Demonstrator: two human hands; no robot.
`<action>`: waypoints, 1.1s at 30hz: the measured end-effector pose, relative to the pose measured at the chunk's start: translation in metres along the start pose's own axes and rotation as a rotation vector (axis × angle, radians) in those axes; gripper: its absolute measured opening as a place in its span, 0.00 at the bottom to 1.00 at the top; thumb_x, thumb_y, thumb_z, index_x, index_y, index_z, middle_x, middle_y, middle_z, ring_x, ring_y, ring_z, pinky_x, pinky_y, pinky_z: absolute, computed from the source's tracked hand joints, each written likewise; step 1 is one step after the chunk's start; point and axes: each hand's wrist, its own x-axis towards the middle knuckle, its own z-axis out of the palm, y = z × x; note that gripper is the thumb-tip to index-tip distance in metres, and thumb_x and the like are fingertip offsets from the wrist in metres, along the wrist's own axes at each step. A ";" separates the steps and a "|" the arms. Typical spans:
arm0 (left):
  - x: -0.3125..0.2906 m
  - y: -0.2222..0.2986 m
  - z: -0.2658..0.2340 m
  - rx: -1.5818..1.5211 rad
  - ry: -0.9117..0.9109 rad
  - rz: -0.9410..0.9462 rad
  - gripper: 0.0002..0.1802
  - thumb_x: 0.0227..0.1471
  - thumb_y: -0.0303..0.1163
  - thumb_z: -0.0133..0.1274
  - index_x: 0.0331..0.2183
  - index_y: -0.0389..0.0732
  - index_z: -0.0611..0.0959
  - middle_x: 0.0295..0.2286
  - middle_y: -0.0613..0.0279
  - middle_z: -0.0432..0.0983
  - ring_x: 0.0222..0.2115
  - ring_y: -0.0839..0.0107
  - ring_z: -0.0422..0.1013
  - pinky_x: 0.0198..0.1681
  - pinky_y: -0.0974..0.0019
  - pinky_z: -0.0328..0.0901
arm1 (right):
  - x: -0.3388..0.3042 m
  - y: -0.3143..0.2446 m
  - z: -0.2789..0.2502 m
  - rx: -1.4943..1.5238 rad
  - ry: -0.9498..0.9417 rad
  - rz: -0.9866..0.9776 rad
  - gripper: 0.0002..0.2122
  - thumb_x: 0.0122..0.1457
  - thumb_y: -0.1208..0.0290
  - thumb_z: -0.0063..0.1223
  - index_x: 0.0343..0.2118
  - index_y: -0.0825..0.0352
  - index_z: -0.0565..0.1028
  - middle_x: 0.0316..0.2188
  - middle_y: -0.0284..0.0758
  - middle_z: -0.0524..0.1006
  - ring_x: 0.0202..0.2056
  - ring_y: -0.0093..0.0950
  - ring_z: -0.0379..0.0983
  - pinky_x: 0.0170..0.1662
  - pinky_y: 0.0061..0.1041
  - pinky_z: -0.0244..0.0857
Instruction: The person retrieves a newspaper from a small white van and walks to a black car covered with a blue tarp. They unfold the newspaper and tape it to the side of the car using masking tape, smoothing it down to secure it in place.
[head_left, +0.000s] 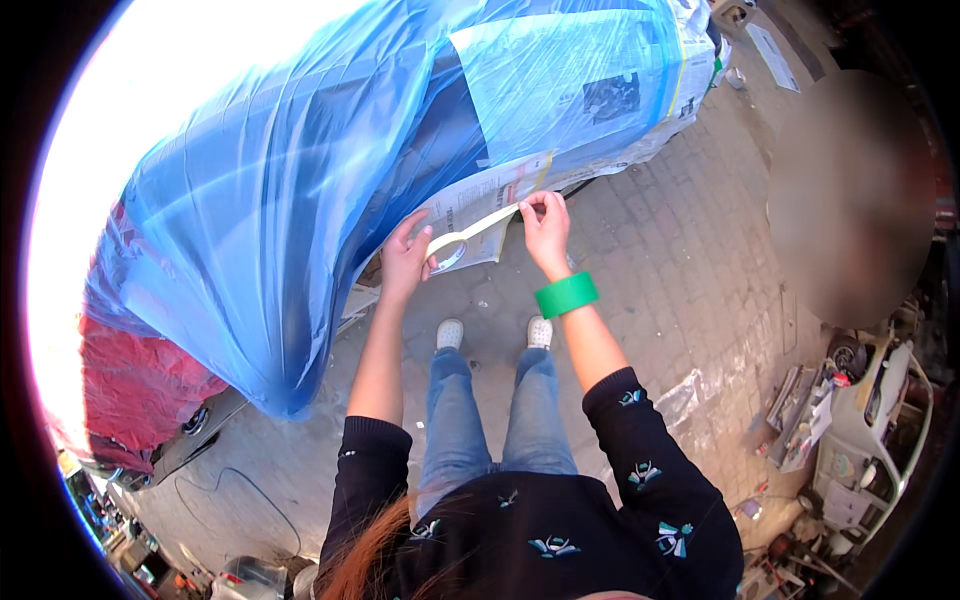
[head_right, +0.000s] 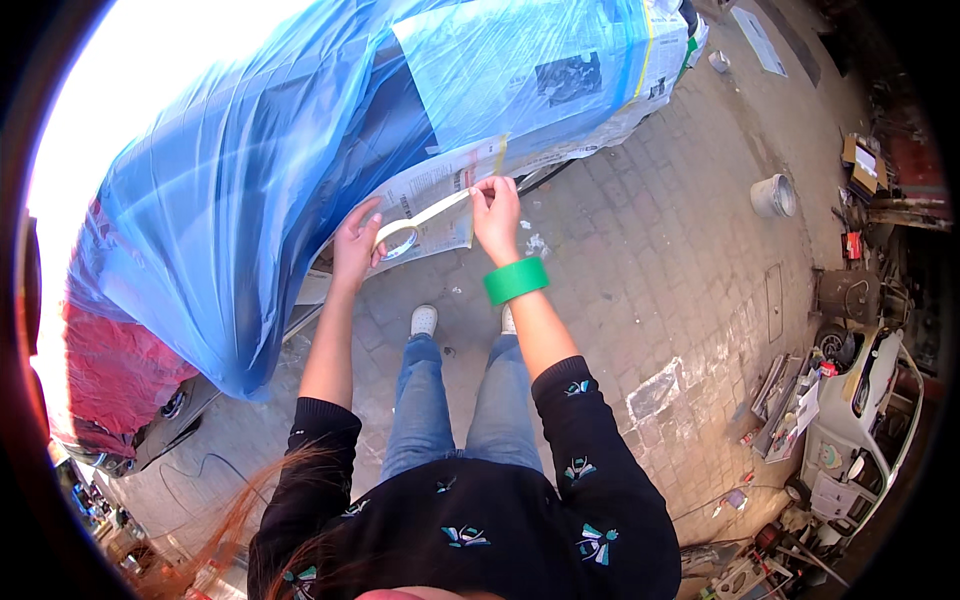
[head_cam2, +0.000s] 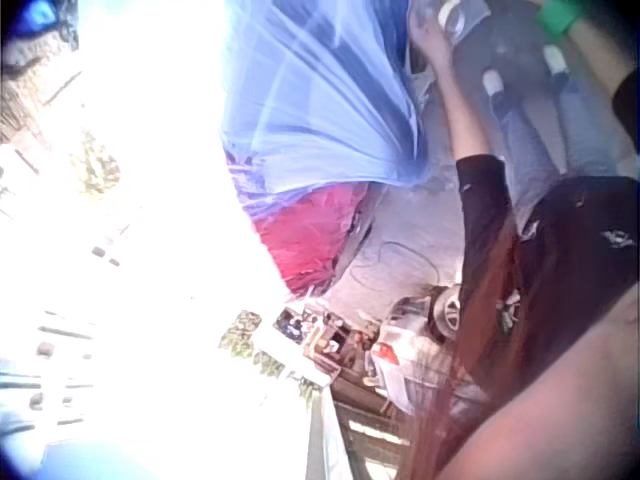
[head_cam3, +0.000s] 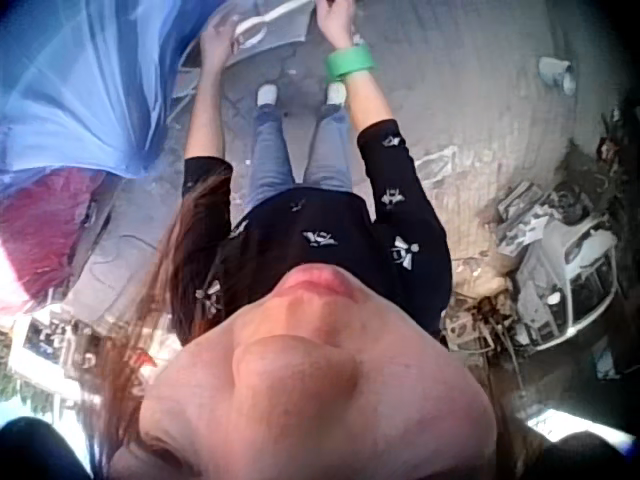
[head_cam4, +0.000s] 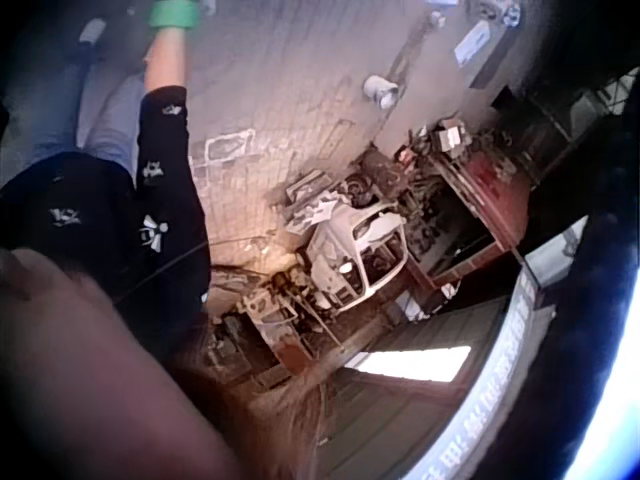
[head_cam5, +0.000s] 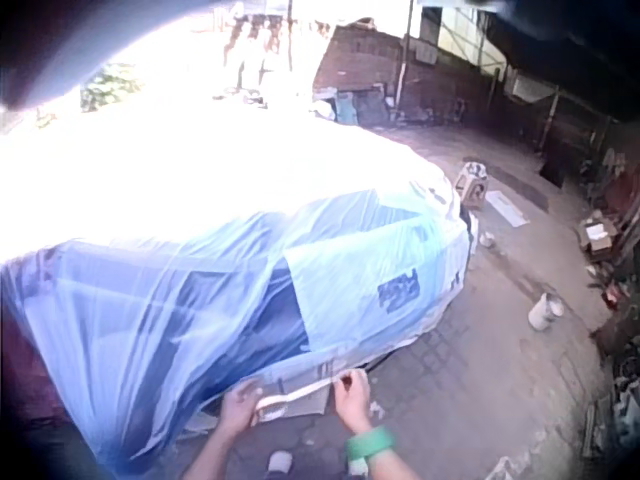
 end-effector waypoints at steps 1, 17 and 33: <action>0.000 -0.001 -0.004 -0.019 0.035 0.002 0.20 0.59 0.33 0.48 0.52 0.38 0.72 0.13 0.65 0.70 0.08 0.82 0.58 0.11 0.78 0.51 | 0.004 -0.001 0.003 0.024 0.007 0.021 0.05 0.54 0.80 0.55 0.30 0.72 0.70 0.33 0.37 0.69 0.32 0.28 0.72 0.36 0.25 0.69; 0.024 0.010 0.007 -0.036 0.285 0.176 0.13 0.60 0.35 0.48 0.36 0.37 0.82 0.14 0.73 0.69 0.12 0.89 0.56 0.14 0.82 0.47 | 0.096 0.056 -0.007 0.444 -0.067 -0.003 0.05 0.58 0.79 0.51 0.32 0.73 0.68 0.39 0.38 0.69 0.37 0.26 0.75 0.41 0.23 0.72; 0.032 -0.005 -0.001 -0.336 0.306 0.368 0.07 0.56 0.28 0.53 0.34 0.34 0.81 0.21 0.69 0.71 0.20 0.84 0.62 0.21 0.81 0.52 | 0.105 0.049 -0.005 0.187 0.009 0.028 0.08 0.56 0.75 0.56 0.31 0.73 0.69 0.28 0.37 0.75 0.29 0.25 0.76 0.35 0.22 0.71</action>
